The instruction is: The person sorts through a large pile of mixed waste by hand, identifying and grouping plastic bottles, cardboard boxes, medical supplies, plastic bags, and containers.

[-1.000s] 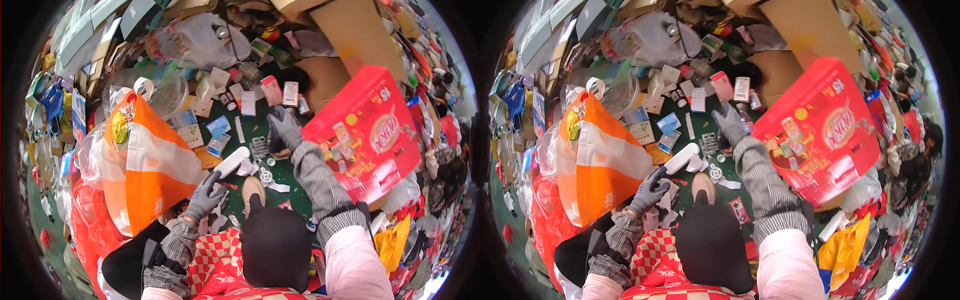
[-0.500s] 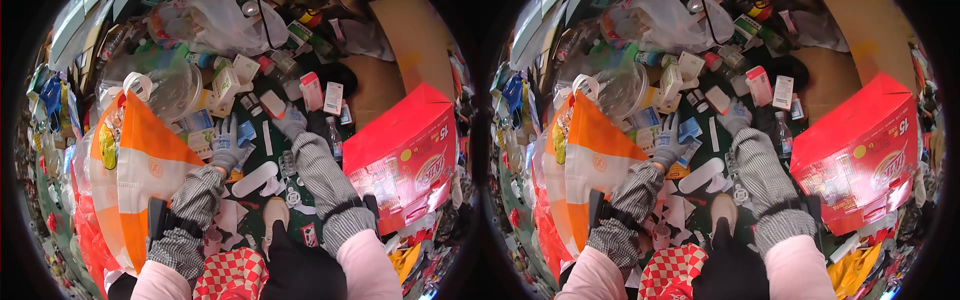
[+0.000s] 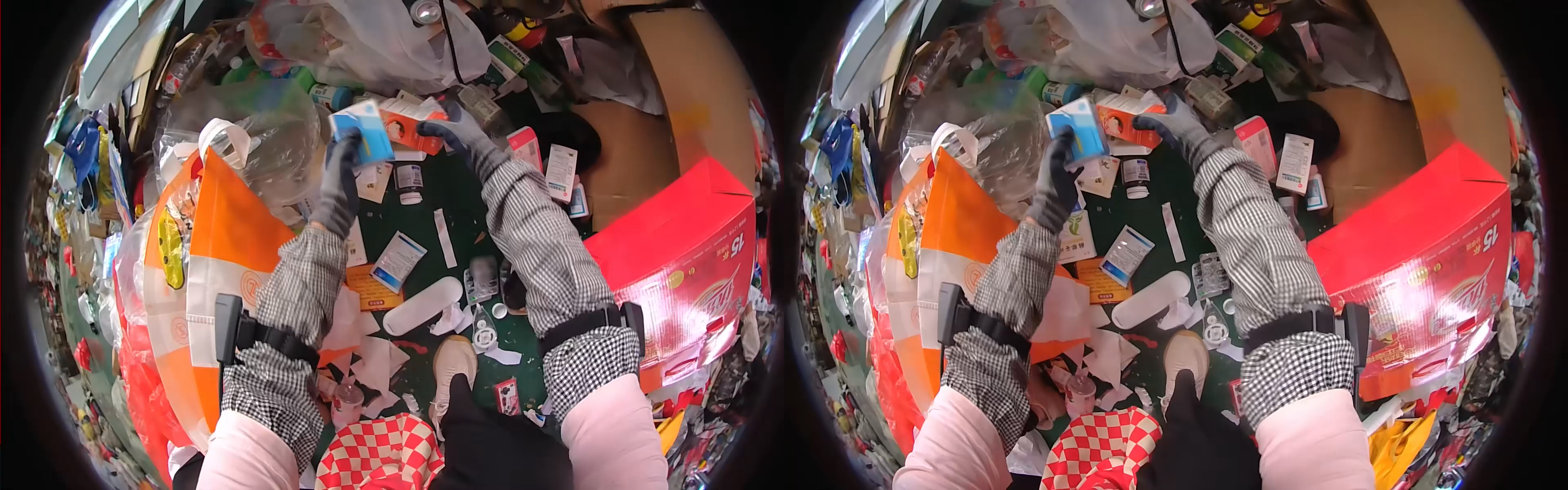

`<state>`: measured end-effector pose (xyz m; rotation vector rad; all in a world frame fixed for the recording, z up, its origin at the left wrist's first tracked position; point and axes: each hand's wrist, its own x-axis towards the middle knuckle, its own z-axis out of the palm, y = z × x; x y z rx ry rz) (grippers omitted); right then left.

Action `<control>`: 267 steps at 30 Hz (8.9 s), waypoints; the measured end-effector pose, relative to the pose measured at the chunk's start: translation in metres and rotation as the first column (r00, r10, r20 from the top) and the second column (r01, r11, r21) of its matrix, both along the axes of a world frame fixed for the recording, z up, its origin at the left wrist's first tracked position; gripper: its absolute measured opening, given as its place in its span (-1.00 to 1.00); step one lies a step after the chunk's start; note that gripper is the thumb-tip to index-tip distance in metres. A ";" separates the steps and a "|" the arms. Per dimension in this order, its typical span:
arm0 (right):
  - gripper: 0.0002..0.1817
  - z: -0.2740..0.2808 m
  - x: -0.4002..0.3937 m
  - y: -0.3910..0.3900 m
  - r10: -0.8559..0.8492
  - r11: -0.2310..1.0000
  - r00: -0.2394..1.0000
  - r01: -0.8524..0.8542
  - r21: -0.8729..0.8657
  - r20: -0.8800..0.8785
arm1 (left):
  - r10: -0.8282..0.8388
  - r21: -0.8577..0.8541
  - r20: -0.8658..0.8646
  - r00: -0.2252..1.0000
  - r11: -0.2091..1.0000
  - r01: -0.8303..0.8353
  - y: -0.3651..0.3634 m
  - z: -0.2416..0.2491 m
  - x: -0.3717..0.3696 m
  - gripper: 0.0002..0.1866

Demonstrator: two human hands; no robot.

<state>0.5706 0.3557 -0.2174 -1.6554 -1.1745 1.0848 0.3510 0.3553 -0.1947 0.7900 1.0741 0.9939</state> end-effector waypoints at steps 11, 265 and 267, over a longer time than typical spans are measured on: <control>-0.18 -0.055 0.003 -0.045 0.041 0.994 0.999 -0.037 -0.106 0.034 | -0.437 -0.162 -0.120 0.892 0.895 0.416 0.006 -0.023 -0.009 -0.51; -0.56 0.031 -0.064 -0.246 -0.313 0.925 0.824 0.151 -0.349 -0.472 | 0.400 0.403 -0.915 0.050 0.900 0.168 -0.250 0.143 -0.438 -0.56; -0.55 0.046 -0.075 -0.260 -0.113 0.992 0.787 0.059 -0.109 -0.607 | 0.451 0.456 -0.890 0.070 0.866 0.204 -0.245 0.150 -0.438 -0.57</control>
